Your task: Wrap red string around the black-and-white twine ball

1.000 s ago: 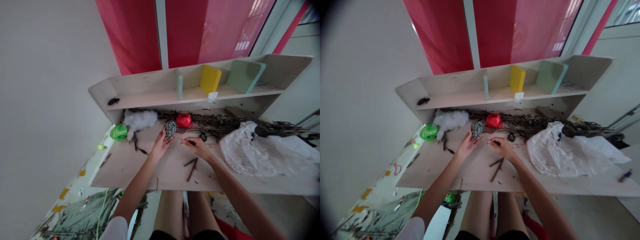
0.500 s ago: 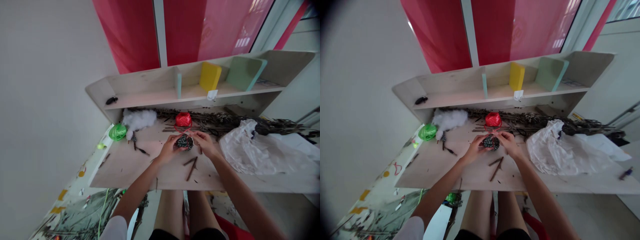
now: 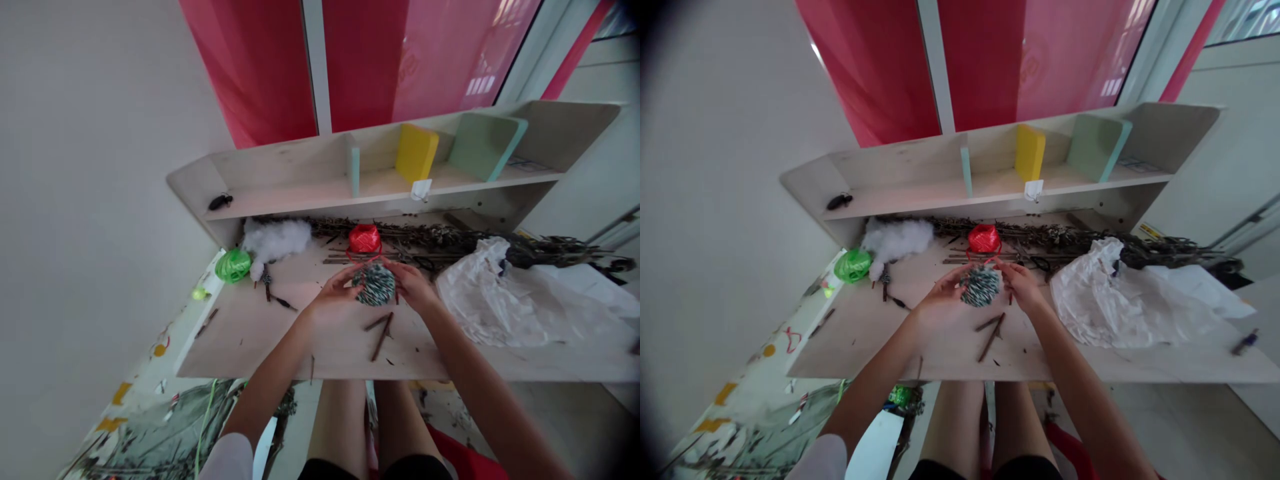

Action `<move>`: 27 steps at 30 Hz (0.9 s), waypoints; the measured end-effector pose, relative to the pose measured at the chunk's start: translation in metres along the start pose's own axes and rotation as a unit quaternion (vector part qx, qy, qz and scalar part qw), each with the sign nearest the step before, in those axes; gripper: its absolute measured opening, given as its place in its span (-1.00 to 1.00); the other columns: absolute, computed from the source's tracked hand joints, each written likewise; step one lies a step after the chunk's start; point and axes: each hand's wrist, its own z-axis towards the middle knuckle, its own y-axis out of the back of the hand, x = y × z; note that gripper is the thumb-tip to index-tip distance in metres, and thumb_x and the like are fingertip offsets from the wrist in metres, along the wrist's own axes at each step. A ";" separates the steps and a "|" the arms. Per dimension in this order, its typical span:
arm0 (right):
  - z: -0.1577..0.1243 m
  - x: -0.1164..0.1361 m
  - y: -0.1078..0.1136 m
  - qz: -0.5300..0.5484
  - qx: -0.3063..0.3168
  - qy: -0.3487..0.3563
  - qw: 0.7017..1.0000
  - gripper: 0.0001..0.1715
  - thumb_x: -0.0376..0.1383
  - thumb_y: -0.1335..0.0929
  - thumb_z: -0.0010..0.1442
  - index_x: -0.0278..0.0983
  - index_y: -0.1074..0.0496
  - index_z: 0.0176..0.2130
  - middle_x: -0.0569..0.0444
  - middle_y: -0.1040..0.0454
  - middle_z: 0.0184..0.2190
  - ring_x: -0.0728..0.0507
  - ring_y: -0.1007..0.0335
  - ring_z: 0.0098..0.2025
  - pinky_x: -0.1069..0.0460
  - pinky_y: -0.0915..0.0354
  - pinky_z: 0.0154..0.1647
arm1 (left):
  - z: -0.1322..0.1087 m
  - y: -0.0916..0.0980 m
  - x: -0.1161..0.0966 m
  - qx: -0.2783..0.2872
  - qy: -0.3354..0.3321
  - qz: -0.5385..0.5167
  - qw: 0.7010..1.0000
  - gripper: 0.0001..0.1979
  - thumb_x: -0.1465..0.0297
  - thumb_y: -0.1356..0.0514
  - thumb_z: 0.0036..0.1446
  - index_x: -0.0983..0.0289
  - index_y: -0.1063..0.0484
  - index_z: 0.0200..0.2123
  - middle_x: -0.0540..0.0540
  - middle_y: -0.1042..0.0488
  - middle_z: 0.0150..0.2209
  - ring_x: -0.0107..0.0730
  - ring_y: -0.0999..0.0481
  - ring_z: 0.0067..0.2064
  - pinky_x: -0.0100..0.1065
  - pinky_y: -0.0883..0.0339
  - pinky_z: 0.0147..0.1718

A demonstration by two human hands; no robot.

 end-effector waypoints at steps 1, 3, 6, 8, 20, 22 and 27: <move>-0.001 0.000 0.000 -0.005 0.007 -0.013 1.000 -0.47 0.12 -0.41 -0.15 -0.28 -0.39 -0.48 0.28 0.02 -0.71 0.09 0.20 -0.69 0.10 0.23 -0.71 | 0.001 0.003 -0.002 -0.023 -0.009 -0.046 0.999 -0.43 0.30 -0.38 -0.11 0.18 -0.39 0.03 0.12 -0.41 0.06 -0.24 -0.49 -0.06 -0.18 -0.34 -0.03; -0.004 0.001 -0.002 -0.024 0.026 -0.032 0.999 -0.46 0.12 -0.41 -0.17 -0.30 -0.43 -0.45 0.29 0.03 -0.72 0.09 0.20 -0.68 0.10 0.24 -0.70 | 0.003 0.011 -0.005 -0.089 -0.016 -0.106 0.990 -0.47 0.26 -0.34 -0.05 0.15 -0.36 0.03 0.07 -0.47 -0.03 -0.35 -0.54 -0.20 -0.22 -0.39 -0.12; -0.010 0.006 -0.007 -0.116 0.079 -0.010 0.990 -0.43 0.14 -0.37 -0.07 -0.32 -0.49 -0.40 0.26 0.01 -0.73 0.07 0.15 -0.66 0.10 0.19 -0.68 | 0.007 0.022 -0.011 -0.197 -0.021 -0.120 0.973 -0.49 0.24 -0.30 0.00 0.11 -0.32 0.05 0.00 -0.50 -0.18 -0.49 -0.53 -0.32 -0.36 -0.38 -0.22; -0.014 0.009 -0.011 -0.169 0.113 0.033 0.979 -0.45 0.13 -0.35 -0.03 -0.32 -0.51 -0.43 0.20 -0.10 -0.70 0.05 0.05 -0.62 0.10 0.09 -0.63 | 0.009 0.025 -0.012 -0.256 -0.019 -0.088 0.963 -0.47 0.21 -0.31 -0.01 0.12 -0.32 0.05 0.00 -0.50 -0.23 -0.52 -0.52 -0.35 -0.41 -0.36 -0.27; -0.022 0.019 -0.019 -0.178 0.131 0.118 0.968 -0.50 0.07 -0.32 0.07 -0.32 -0.48 -0.46 0.12 -0.27 -0.61 0.00 -0.10 -0.52 0.08 -0.06 -0.52 | 0.009 0.030 0.022 -0.164 -0.171 0.438 0.867 -0.41 0.22 -0.26 0.03 0.09 -0.27 0.16 0.17 -0.31 0.06 -0.22 -0.38 0.03 -0.26 -0.39 -0.12; -0.021 0.022 -0.018 -0.145 0.093 0.125 0.977 -0.50 0.09 -0.35 0.01 -0.30 -0.47 -0.50 0.14 -0.24 -0.63 0.00 -0.09 -0.53 0.08 -0.04 -0.54 | 0.007 0.029 0.021 -0.091 -0.162 0.464 0.866 -0.42 0.23 -0.25 0.05 0.06 -0.26 0.16 0.15 -0.28 0.09 -0.20 -0.35 0.08 -0.21 -0.34 -0.02; -0.014 0.019 -0.012 -0.023 -0.001 0.088 0.996 -0.46 0.15 -0.41 -0.14 -0.29 -0.42 -0.56 0.21 -0.09 -0.72 0.06 0.09 -0.63 0.10 0.10 -0.63 | 0.002 0.013 0.016 0.025 -0.143 0.437 0.888 -0.44 0.25 -0.31 -0.03 0.06 -0.35 0.10 0.14 -0.32 0.07 -0.16 -0.32 0.13 -0.16 -0.27 0.08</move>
